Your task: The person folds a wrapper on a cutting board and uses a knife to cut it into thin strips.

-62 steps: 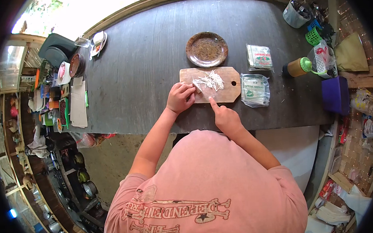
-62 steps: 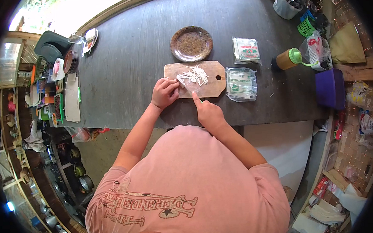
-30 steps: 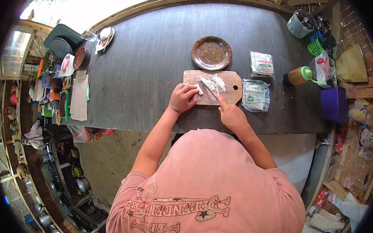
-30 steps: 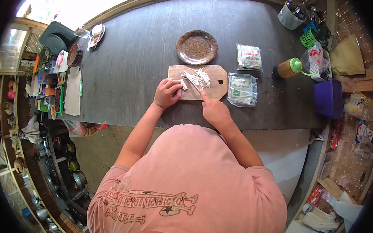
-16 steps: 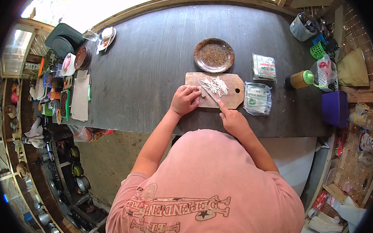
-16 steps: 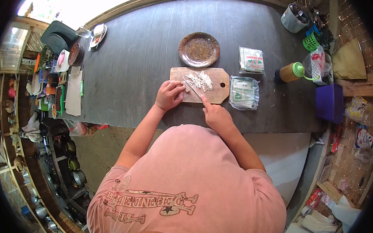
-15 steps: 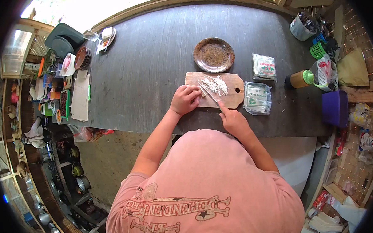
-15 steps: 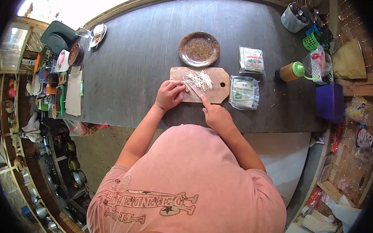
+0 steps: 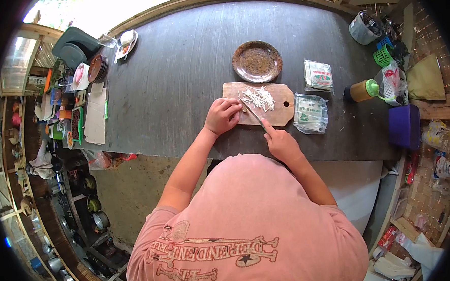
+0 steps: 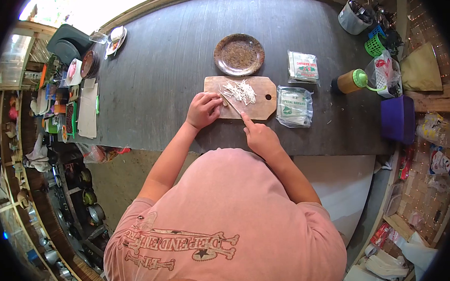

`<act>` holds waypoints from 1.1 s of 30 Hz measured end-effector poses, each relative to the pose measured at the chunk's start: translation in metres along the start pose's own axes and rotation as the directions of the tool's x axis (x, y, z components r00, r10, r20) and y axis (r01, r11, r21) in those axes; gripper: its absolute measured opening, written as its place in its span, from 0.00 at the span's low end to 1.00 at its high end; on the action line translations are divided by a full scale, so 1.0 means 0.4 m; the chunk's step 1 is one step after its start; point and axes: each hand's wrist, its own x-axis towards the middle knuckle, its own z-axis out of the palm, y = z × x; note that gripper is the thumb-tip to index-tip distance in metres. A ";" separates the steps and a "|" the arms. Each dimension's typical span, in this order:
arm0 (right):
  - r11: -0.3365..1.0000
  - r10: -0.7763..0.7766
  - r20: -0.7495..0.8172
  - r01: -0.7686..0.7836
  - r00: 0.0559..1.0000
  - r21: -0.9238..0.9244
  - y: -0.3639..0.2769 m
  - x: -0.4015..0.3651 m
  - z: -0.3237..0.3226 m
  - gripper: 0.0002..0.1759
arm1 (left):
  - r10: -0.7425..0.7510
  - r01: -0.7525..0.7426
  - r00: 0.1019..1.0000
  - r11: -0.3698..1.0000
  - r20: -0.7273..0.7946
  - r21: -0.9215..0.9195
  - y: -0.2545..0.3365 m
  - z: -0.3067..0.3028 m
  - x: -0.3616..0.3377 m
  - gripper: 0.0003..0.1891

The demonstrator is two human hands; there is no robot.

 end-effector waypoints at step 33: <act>0.998 -0.046 -0.023 0.047 0.999 0.042 -0.009 0.003 0.010 0.34 | -0.031 0.030 0.999 0.999 -0.023 -0.028 0.001 -0.001 0.000 0.13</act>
